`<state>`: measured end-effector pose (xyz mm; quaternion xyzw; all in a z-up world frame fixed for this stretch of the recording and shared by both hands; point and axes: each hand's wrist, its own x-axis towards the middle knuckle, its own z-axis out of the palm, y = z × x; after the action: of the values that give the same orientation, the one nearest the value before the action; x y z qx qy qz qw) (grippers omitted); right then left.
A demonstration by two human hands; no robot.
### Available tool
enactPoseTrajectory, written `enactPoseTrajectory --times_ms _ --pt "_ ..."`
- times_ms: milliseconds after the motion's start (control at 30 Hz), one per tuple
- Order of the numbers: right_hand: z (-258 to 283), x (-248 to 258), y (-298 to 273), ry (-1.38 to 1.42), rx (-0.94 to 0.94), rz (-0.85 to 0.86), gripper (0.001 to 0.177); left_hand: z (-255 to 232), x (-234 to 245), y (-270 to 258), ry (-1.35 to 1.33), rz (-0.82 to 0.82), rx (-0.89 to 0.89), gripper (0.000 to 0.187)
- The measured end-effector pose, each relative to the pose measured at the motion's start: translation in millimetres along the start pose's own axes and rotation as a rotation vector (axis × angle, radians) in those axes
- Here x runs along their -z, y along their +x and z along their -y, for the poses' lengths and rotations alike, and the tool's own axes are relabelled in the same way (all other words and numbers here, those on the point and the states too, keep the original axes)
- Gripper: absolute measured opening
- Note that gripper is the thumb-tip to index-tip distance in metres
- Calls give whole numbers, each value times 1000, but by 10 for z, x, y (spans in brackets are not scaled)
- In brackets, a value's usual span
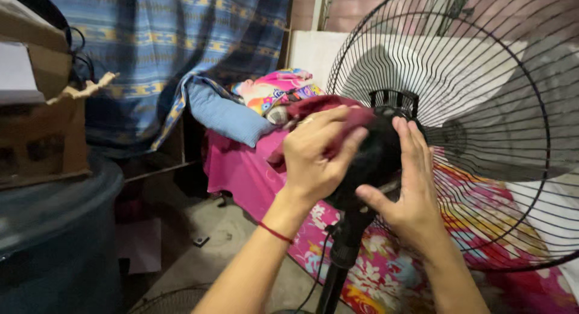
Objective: The person wipes the front grill, motor housing, stand, and base of a standing electric fan using a damp red cloth. They periodically dip the cloth into a basin of water to re-wet it before continuing to wipe different parts of the fan.
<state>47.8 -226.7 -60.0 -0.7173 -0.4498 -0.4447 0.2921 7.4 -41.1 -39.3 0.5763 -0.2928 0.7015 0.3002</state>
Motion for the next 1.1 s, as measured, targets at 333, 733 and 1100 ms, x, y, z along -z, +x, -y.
enactPoseTrajectory --times_ms 333,733,1100 --pt "155 83 20 17 -37 4 103 -101 -101 125 -397 -552 610 23" --pt "77 -21 19 -39 47 -67 99 -206 -14 244 131 128 55 22" --pt "171 7 30 -24 33 -62 87 -2 185 502 -151 414 276 19"
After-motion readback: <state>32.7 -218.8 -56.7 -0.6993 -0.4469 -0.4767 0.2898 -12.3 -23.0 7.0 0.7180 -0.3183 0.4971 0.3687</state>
